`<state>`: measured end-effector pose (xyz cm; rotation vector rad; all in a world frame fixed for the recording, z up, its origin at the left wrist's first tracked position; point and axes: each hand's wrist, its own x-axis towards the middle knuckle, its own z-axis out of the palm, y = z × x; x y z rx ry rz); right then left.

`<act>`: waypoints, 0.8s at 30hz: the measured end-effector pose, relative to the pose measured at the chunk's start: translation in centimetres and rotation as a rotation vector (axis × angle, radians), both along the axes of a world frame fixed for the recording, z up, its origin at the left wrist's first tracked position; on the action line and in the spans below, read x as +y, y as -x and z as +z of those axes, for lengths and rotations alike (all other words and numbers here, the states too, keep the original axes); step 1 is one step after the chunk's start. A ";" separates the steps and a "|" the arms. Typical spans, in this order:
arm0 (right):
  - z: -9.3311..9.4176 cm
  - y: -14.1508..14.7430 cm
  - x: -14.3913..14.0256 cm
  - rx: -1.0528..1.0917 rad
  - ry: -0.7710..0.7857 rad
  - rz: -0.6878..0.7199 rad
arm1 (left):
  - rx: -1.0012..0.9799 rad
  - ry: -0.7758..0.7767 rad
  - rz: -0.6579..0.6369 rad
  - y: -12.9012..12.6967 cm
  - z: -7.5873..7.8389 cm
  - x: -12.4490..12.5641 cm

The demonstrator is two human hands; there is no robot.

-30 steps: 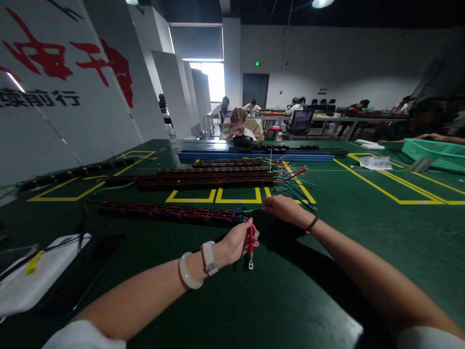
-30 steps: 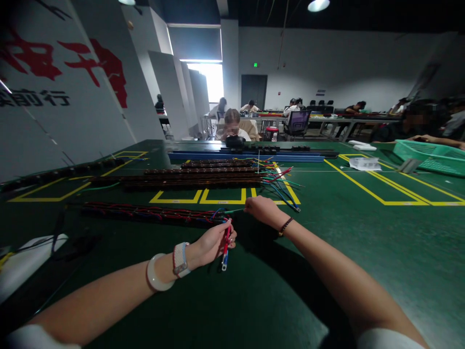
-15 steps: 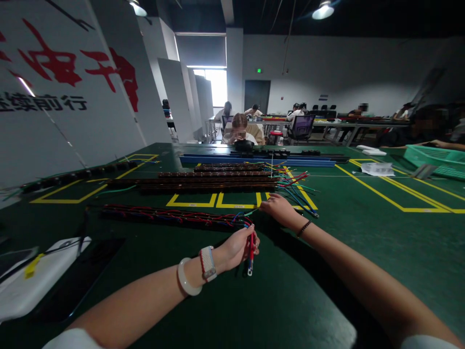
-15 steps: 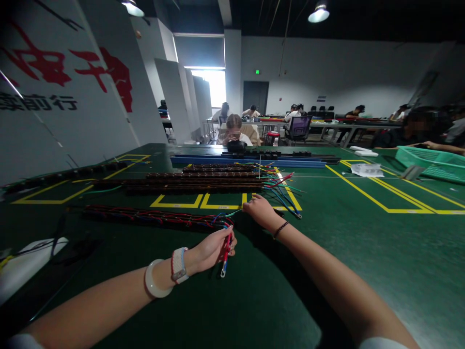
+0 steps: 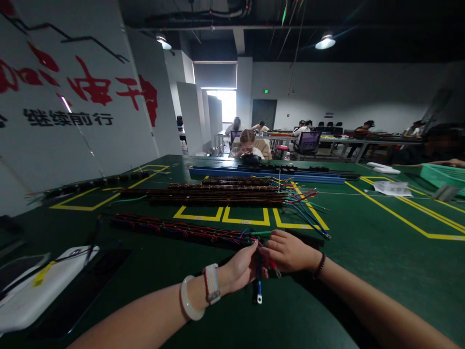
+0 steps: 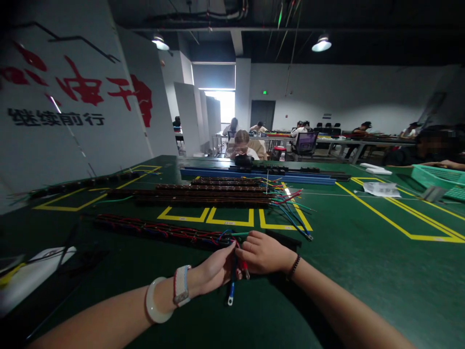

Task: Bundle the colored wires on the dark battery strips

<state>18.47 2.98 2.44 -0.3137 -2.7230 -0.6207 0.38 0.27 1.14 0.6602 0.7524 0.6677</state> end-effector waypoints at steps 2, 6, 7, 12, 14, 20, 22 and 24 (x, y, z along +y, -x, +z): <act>-0.2 -0.4 0.2 0.007 -0.024 0.036 | -0.008 0.006 -0.007 0.1 -0.2 0.1; -0.7 -0.2 0.3 0.154 0.041 0.013 | -0.008 -0.010 -0.071 0.4 -0.6 0.3; -0.8 0.1 0.3 0.220 0.087 -0.015 | -0.013 -0.024 -0.093 0.4 -0.7 0.4; 0.0 2.7 0.5 0.467 0.358 -0.275 | 0.017 -0.067 -0.131 0.3 -0.6 0.5; 1.1 4.2 0.8 0.461 0.415 -0.421 | 0.025 -0.067 -0.127 0.3 -0.4 0.4; 4.1 8.5 2.8 0.256 0.477 -0.684 | -0.012 -0.032 -0.098 0.2 -0.3 0.1; 4.4 9.4 3.2 0.196 0.459 -0.750 | -0.018 -0.030 -0.068 0.2 -0.7 0.2; 4.5 9.8 3.3 0.181 0.438 -0.775 | -0.018 -0.036 -0.054 0.2 -1.1 0.3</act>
